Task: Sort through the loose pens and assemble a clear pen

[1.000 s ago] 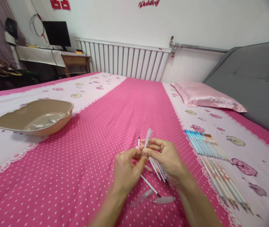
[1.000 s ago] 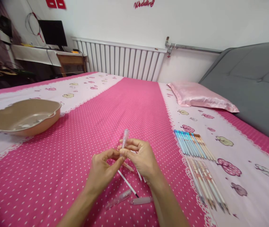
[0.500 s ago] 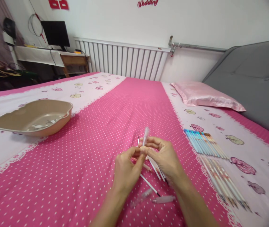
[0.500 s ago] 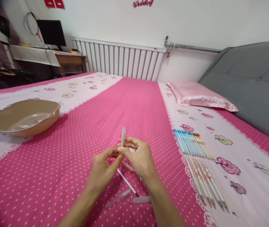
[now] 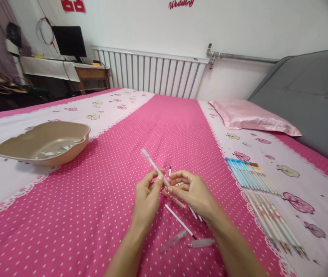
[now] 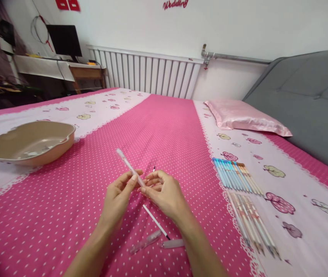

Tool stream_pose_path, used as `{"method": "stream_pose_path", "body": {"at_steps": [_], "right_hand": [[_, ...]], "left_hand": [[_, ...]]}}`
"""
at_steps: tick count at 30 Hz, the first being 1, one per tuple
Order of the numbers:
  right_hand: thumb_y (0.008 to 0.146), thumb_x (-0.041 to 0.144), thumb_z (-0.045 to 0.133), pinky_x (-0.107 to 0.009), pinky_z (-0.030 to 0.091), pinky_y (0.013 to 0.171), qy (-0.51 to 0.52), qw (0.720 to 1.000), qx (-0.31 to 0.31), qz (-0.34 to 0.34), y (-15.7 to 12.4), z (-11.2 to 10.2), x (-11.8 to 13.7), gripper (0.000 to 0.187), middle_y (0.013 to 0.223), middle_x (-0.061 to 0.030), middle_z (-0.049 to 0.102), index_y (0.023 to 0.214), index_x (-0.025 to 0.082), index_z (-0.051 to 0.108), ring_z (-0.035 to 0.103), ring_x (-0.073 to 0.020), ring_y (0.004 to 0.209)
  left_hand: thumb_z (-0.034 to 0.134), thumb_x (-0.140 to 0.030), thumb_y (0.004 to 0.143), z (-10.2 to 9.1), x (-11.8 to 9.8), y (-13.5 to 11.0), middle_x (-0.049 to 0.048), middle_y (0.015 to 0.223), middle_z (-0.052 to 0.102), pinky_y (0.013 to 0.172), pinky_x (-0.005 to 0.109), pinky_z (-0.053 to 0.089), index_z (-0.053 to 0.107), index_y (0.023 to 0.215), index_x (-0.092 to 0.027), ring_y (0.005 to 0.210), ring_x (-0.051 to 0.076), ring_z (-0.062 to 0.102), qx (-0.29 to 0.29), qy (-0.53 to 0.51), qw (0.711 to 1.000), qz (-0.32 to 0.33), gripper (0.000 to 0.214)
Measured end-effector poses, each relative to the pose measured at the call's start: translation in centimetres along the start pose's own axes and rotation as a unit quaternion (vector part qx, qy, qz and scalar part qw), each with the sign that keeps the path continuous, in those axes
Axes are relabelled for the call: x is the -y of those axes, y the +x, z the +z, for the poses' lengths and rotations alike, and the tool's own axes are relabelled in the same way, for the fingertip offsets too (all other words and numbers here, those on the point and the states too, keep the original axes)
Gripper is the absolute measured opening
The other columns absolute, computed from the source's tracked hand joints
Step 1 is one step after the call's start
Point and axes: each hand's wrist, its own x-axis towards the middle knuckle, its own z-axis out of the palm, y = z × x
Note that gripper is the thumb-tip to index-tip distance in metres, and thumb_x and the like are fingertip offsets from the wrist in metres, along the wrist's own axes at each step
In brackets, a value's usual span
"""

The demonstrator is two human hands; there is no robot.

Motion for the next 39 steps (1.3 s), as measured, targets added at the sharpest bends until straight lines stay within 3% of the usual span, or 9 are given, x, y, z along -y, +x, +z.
{"method": "stream_pose_path", "body": {"at_steps": [7, 12, 20, 25, 28, 32, 35, 39], "right_hand": [[0.073, 0.035, 0.069, -0.032, 0.051, 0.068, -0.008, 1.0, 0.022, -0.005, -0.1, 0.1, -0.1, 0.029, 0.076, -0.0022, 0.065, 0.094, 0.019, 0.056, 0.064, -0.0166, 0.071], [0.075, 0.037, 0.066, -0.032, 0.051, 0.07, -0.03, 0.999, 0.023, -0.012, -0.2, 0.2, 0.2, 0.027, 0.082, -0.0052, 0.065, 0.093, 0.017, 0.061, 0.062, -0.0159, 0.074], [0.075, 0.036, 0.066, -0.033, 0.051, 0.073, -0.015, 0.999, 0.043, -0.009, -0.2, 0.4, 0.5, 0.026, 0.082, -0.0062, 0.066, 0.089, 0.014, 0.066, 0.063, -0.017, 0.076], [0.075, 0.032, 0.065, -0.029, 0.051, 0.068, 0.041, 0.999, -0.008, -0.006, 0.2, 0.2, 0.5, 0.021, 0.074, -0.0036, 0.066, 0.087, 0.014, 0.064, 0.063, -0.0152, 0.071], [0.076, 0.031, 0.062, -0.025, 0.049, 0.062, 0.015, 0.996, -0.068, -0.052, 0.7, -0.2, 0.2, 0.022, 0.078, -0.0041, 0.066, 0.089, 0.014, 0.066, 0.061, -0.0137, 0.068], [0.077, 0.027, 0.059, -0.023, 0.046, 0.058, -0.02, 0.988, -0.12, -0.096, 1.6, -0.7, 0.1, 0.019, 0.073, -0.0021, 0.066, 0.089, 0.014, 0.067, 0.058, -0.0114, 0.061], [0.077, 0.025, 0.058, -0.022, 0.045, 0.056, -0.06, 0.98, -0.16, -0.105, 1.6, -0.6, 0.7, 0.019, 0.071, -0.0006, 0.066, 0.091, 0.016, 0.069, 0.057, -0.0106, 0.059], [0.077, 0.023, 0.057, -0.023, 0.046, 0.06, -0.069, 0.973, -0.191, -0.114, -0.3, -1.0, 1.6, 0.021, 0.077, -0.0022, 0.069, 0.093, 0.017, 0.07, 0.06, -0.0118, 0.064]], "left_hand": [[0.056, -0.035, 0.083, 0.0, 0.0, 0.1, 0.0047, 0.082, 0.069, 0.073, 0.028, 0.05, 0.063, 0.102, -0.015, 0.079, 0.017, 0.065, 0.002, 0.005, 1.0, -0.003, 0.028], [0.057, -0.034, 0.082, -0.2, 0.1, 0.1, 0.0053, 0.087, 0.069, 0.078, 0.028, 0.049, 0.066, 0.097, -0.016, 0.082, 0.017, 0.064, 0.001, 0.011, 1.0, -0.003, 0.025], [0.053, -0.037, 0.084, -0.2, 0.5, 0.2, 0.0081, 0.088, 0.069, 0.074, 0.031, 0.051, 0.062, 0.107, -0.013, 0.079, 0.017, 0.064, 0.019, 0.028, 0.999, 0.013, 0.034], [0.054, -0.04, 0.081, -0.2, 0.2, 0.4, 0.0107, 0.092, 0.069, 0.068, 0.03, 0.052, 0.061, 0.11, -0.011, 0.074, 0.017, 0.064, -0.003, 0.059, 0.998, 0.023, 0.041], [0.054, -0.046, 0.078, -0.5, 0.0, 0.6, 0.0092, 0.085, 0.069, 0.067, 0.03, 0.052, 0.062, 0.11, -0.011, 0.073, 0.018, 0.065, -0.029, 0.115, 0.992, 0.038, 0.047], [0.05, -0.056, 0.077, -1.2, -0.4, 1.2, 0.0065, 0.076, 0.069, 0.061, 0.031, 0.051, 0.059, 0.115, -0.015, 0.071, 0.02, 0.065, -0.059, 0.225, 0.971, 0.051, 0.057], [0.042, -0.059, 0.08, -1.5, -0.7, 1.6, 0.0061, 0.08, 0.069, 0.058, 0.033, 0.05, 0.057, 0.119, -0.02, 0.069, 0.022, 0.064, -0.083, 0.328, 0.939, 0.068, 0.057], [0.034, -0.052, 0.084, -1.8, -0.6, 2.4, 0.0149, 0.109, 0.062, 0.074, 0.04, 0.052, 0.057, 0.119, -0.012, 0.086, 0.024, 0.062, -0.071, 0.439, 0.888, 0.12, 0.058]]}}
